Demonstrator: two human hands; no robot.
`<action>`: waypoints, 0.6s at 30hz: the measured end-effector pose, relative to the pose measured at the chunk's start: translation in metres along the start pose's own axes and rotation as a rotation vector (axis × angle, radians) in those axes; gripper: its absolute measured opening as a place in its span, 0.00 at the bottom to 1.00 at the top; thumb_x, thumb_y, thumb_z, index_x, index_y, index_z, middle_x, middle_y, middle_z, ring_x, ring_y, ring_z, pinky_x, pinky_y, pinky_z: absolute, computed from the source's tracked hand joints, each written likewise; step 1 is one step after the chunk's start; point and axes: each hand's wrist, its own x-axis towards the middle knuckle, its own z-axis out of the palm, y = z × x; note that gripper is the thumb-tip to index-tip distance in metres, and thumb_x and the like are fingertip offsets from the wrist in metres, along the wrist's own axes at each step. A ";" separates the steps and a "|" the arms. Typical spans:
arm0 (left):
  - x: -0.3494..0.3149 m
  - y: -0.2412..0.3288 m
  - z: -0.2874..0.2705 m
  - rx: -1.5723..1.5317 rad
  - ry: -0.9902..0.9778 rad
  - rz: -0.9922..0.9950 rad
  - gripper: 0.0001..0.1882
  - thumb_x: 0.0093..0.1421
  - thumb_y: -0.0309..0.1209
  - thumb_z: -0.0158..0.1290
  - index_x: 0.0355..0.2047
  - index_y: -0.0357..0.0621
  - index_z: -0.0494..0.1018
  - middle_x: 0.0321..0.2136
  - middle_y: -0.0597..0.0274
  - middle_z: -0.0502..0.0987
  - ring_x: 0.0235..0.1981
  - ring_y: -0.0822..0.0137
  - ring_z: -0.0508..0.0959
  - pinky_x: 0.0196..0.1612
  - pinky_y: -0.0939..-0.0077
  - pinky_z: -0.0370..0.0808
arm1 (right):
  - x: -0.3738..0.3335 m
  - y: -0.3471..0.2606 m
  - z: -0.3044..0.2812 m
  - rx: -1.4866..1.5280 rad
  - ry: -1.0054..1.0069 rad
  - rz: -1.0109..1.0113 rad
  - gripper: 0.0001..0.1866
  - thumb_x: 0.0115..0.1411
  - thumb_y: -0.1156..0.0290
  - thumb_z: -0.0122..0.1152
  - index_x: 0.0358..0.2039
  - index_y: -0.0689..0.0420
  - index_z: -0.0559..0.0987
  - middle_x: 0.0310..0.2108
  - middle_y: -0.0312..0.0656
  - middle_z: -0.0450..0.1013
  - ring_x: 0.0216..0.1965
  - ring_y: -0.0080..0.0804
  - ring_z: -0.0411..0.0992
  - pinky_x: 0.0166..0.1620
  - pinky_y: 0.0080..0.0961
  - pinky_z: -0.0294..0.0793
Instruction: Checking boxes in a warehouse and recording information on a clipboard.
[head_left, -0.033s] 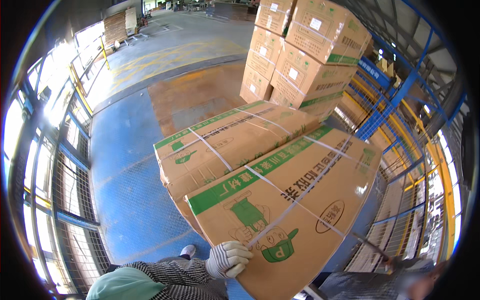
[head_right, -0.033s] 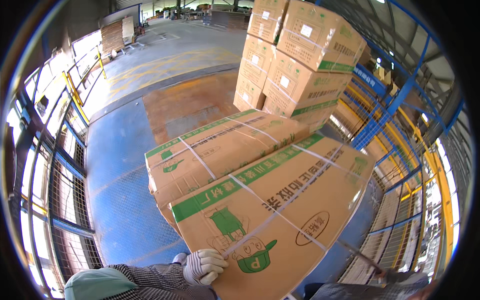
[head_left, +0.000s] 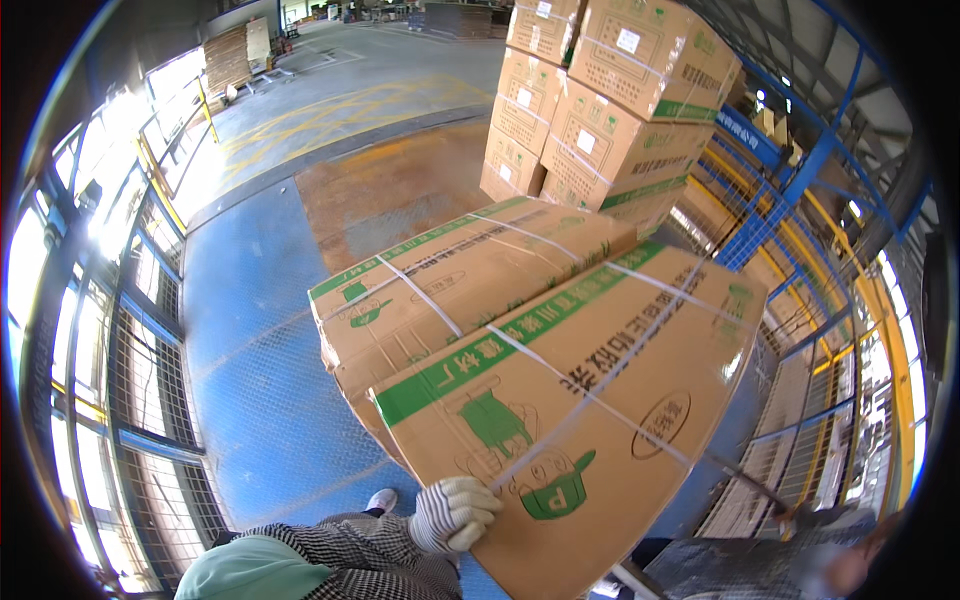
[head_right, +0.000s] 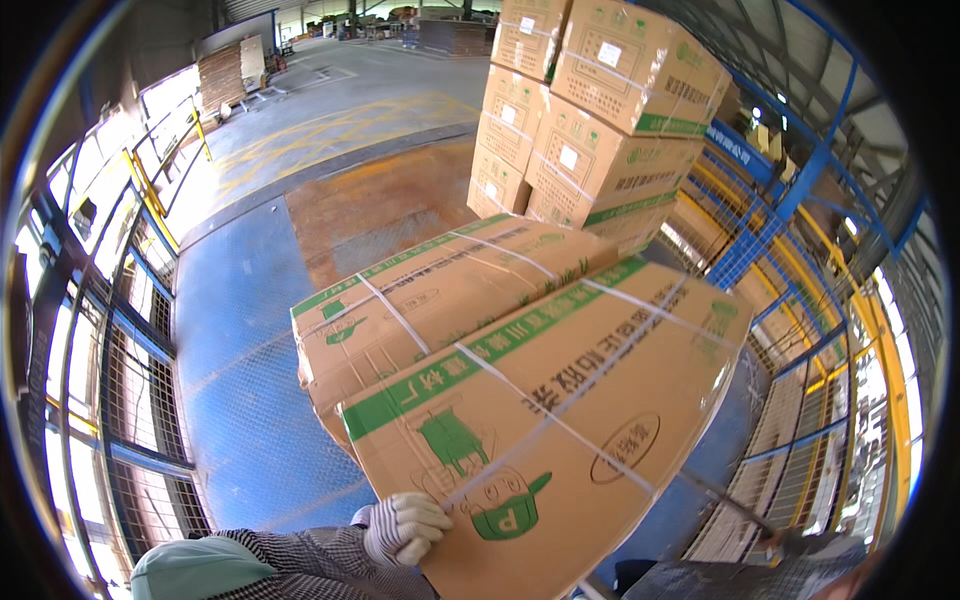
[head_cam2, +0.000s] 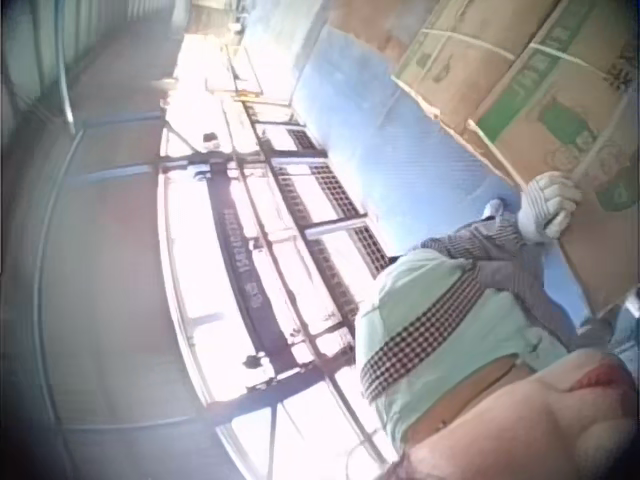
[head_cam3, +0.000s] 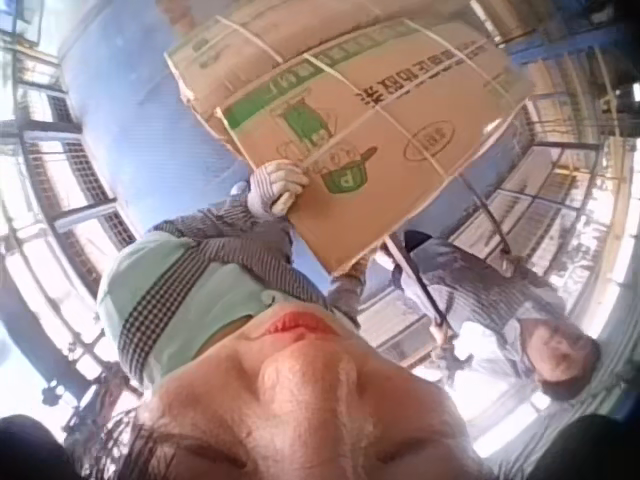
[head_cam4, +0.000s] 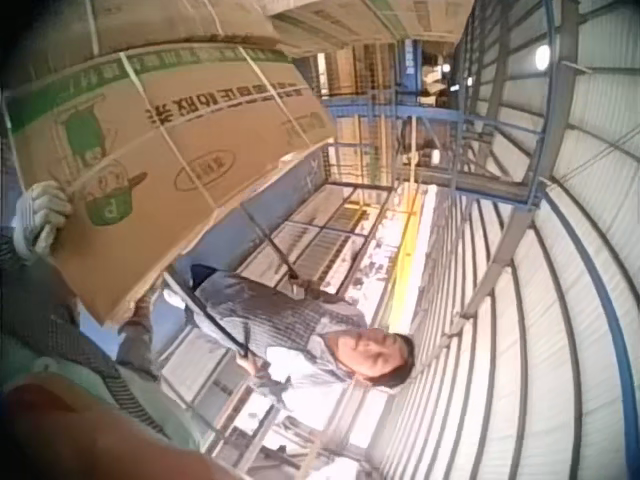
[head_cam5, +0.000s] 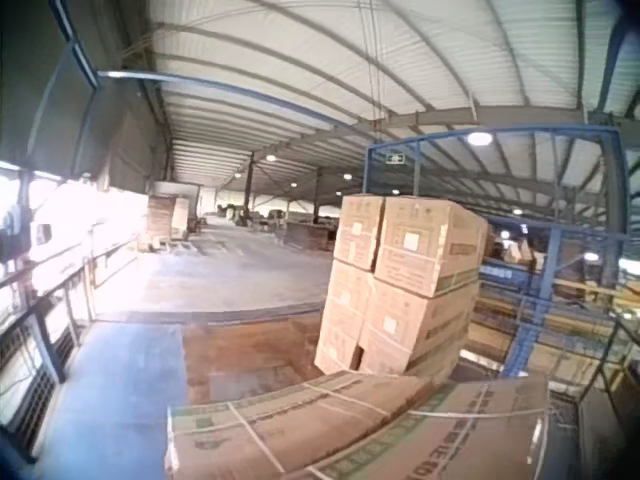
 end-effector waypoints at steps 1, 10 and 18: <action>0.003 -0.001 0.019 0.040 0.075 0.014 0.07 0.57 0.22 0.46 0.30 0.42 0.74 0.36 0.56 0.82 0.37 0.56 0.81 0.45 0.60 0.78 | 0.015 -0.001 -0.004 -0.007 -0.024 -0.026 0.23 0.65 0.47 0.56 0.44 0.55 0.80 0.47 0.39 0.74 0.46 0.40 0.72 0.47 0.44 0.75; 0.025 -0.092 -0.122 -0.267 0.559 -0.397 0.23 0.73 0.34 0.37 0.27 0.37 0.76 0.34 0.51 0.82 0.35 0.60 0.80 0.45 0.65 0.76 | -0.045 0.037 0.067 -0.217 -0.203 -0.066 0.25 0.69 0.48 0.52 0.40 0.61 0.78 0.38 0.40 0.76 0.37 0.33 0.72 0.40 0.34 0.77; 0.021 -0.225 -0.388 -0.458 0.917 -0.754 0.31 0.73 0.52 0.41 0.32 0.36 0.80 0.27 0.56 0.83 0.31 0.70 0.81 0.38 0.75 0.77 | -0.285 0.008 0.301 -0.736 -0.428 -0.732 0.21 0.68 0.57 0.57 0.43 0.66 0.79 0.28 0.39 0.77 0.29 0.23 0.70 0.33 0.26 0.73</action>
